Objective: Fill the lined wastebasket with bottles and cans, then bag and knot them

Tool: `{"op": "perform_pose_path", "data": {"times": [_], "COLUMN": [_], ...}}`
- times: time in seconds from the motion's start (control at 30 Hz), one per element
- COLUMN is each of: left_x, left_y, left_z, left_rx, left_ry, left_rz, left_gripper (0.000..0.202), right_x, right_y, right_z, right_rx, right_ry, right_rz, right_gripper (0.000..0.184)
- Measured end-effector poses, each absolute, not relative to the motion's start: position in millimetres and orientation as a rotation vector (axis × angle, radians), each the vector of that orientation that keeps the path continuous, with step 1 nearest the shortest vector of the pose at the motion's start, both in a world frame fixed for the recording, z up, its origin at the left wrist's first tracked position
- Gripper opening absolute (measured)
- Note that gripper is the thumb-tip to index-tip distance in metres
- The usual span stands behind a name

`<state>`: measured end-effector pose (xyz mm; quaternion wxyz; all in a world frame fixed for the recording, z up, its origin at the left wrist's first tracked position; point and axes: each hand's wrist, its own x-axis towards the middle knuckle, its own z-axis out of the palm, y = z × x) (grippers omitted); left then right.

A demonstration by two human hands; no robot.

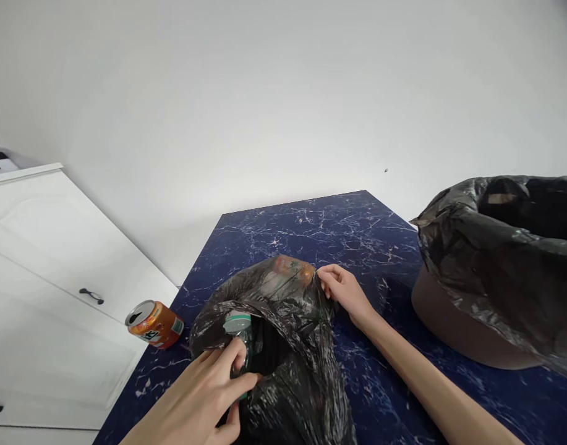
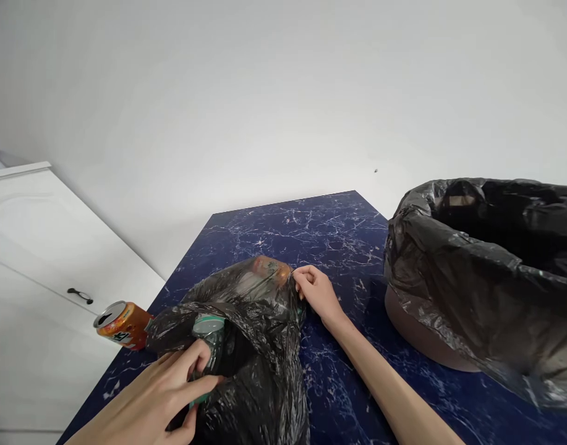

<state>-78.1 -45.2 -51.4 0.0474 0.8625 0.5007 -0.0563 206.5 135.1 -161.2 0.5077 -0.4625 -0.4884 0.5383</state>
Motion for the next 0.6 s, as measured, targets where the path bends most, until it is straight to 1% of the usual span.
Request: {"op": "perform_pose_path", "data": {"times": [0.13,0.23,0.43,0.6], "left_x": [-87.3,-90.6,-86.2,-90.5], "left_y": [-47.9,-49.1,-52.2,-46.9], "left_z": [-60.4,-64.7,-63.0,-65.6], "left_rx": [2.601,2.607,2.668,2.745], "left_ry": [1.527,1.543,1.54,1.577], "left_rz": [-0.252,-0.267,-0.198,-0.186], "left_gripper": [0.068,0.073,0.07,0.072], "right_x": [205.6,205.3,206.0,205.8], "right_y": [136.1,137.0,135.3,134.4], "right_z": [-161.9,-162.0,-160.1,-158.3], "right_rx": [-1.106,-1.105,-1.098,-1.096], "right_ry": [-1.176,-1.172,-1.171,-1.17], "right_rz": [1.296,1.292,1.294,1.299], "right_gripper": [0.038,0.038,0.04,0.042]}}
